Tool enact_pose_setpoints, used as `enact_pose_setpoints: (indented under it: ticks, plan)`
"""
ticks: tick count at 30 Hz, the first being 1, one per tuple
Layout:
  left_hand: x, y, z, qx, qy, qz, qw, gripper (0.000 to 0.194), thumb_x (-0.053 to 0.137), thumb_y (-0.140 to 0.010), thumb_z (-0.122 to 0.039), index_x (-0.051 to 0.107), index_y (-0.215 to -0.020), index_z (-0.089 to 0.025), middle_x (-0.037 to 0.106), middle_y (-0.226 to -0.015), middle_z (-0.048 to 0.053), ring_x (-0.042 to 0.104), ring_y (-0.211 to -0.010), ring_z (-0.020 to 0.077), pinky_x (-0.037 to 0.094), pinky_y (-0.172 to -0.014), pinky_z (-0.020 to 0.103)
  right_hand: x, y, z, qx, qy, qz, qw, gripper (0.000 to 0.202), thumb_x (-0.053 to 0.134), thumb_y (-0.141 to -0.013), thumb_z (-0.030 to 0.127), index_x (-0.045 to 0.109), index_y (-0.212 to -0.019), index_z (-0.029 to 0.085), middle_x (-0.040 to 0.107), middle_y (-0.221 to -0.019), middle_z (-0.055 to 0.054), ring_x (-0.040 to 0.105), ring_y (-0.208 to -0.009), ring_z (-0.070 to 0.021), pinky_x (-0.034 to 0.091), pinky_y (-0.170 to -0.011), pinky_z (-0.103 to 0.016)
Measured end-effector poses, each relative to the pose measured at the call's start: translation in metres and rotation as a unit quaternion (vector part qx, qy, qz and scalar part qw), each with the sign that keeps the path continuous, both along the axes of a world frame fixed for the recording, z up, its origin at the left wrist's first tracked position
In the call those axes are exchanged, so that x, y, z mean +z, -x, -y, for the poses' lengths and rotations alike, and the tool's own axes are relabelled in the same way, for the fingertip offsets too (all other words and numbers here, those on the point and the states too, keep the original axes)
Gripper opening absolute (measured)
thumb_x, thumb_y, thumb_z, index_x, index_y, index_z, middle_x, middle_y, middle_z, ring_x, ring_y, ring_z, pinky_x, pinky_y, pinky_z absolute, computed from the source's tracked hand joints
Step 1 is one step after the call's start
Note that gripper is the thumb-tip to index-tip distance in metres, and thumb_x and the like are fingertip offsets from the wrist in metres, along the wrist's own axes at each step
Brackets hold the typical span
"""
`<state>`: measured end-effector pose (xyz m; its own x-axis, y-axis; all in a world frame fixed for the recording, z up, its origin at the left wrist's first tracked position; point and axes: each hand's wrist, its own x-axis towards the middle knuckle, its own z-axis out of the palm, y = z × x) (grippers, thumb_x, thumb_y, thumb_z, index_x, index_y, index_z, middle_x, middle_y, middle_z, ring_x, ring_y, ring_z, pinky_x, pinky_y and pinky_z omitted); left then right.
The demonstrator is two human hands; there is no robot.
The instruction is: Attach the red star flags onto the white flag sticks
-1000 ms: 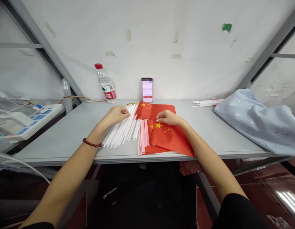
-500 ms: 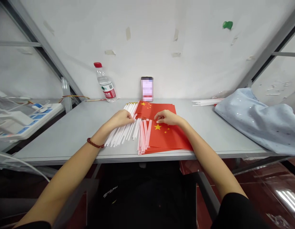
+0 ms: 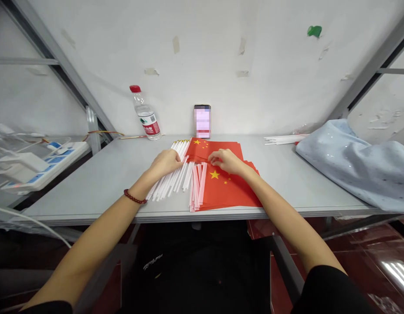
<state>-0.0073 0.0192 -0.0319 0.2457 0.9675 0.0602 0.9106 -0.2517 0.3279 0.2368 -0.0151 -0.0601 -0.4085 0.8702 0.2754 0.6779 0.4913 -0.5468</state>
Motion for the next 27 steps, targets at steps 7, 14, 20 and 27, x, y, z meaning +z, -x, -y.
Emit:
enact_pose_setpoints:
  ticks: [7, 14, 20, 27]
  plan:
    - [0.001, -0.003, -0.001, -0.003, 0.013, -0.074, 0.997, 0.005, 0.061, -0.07, -0.021, 0.063, -0.07, -0.016, 0.064, -0.068, 0.011, 0.065, -0.072, 0.0269, 0.037, -0.054, 0.03, -0.001, 0.003, 0.003, -0.004, -0.012, 0.041, 0.999, 0.023, 0.049, -0.084, 0.013, 0.068, -0.095, 0.018, 0.069, -0.091, -0.008, 0.063, -0.084, -0.019, 0.051, -0.077, -0.034]
    - [-0.004, -0.004, -0.003, 0.004, 0.011, -0.067, 0.998, 0.015, 0.061, -0.07, -0.03, 0.054, -0.064, -0.019, 0.059, -0.064, 0.008, 0.063, -0.069, 0.0244, 0.034, -0.05, 0.029, 0.003, 0.013, -0.014, 0.005, -0.048, 0.182, 0.982, 0.028, 0.044, -0.085, 0.007, 0.066, -0.098, 0.017, 0.067, -0.096, -0.011, 0.057, -0.097, -0.0245, 0.045, -0.081, -0.037]
    - [0.003, 0.001, -0.001, 0.011, -0.054, 0.07, 0.996, 0.039, 0.055, -0.073, -0.032, 0.032, -0.043, -0.022, 0.038, -0.042, 0.0, 0.048, -0.047, 0.0156, 0.027, -0.048, 0.029, 0.039, 0.052, 0.056, 0.074, -0.056, 0.119, 0.989, 0.019, 0.045, -0.092, 0.017, 0.063, -0.098, 0.016, 0.066, -0.097, -0.01, 0.06, -0.088, -0.0189, 0.046, -0.075, -0.031]
    - [0.017, -0.013, 0.019, -0.045, -0.026, 0.311, 0.949, 0.018, 0.055, -0.071, -0.027, 0.047, -0.057, -0.02, 0.049, -0.042, -0.005, 0.043, -0.038, 0.0093, 0.035, -0.047, 0.024, -0.066, 0.124, 0.139, 0.264, 0.159, 0.293, 0.905, 0.017, 0.06, -0.074, -0.003, 0.067, -0.084, 0.009, 0.07, -0.085, -0.015, 0.066, -0.073, -0.0243, 0.048, -0.055, -0.031]
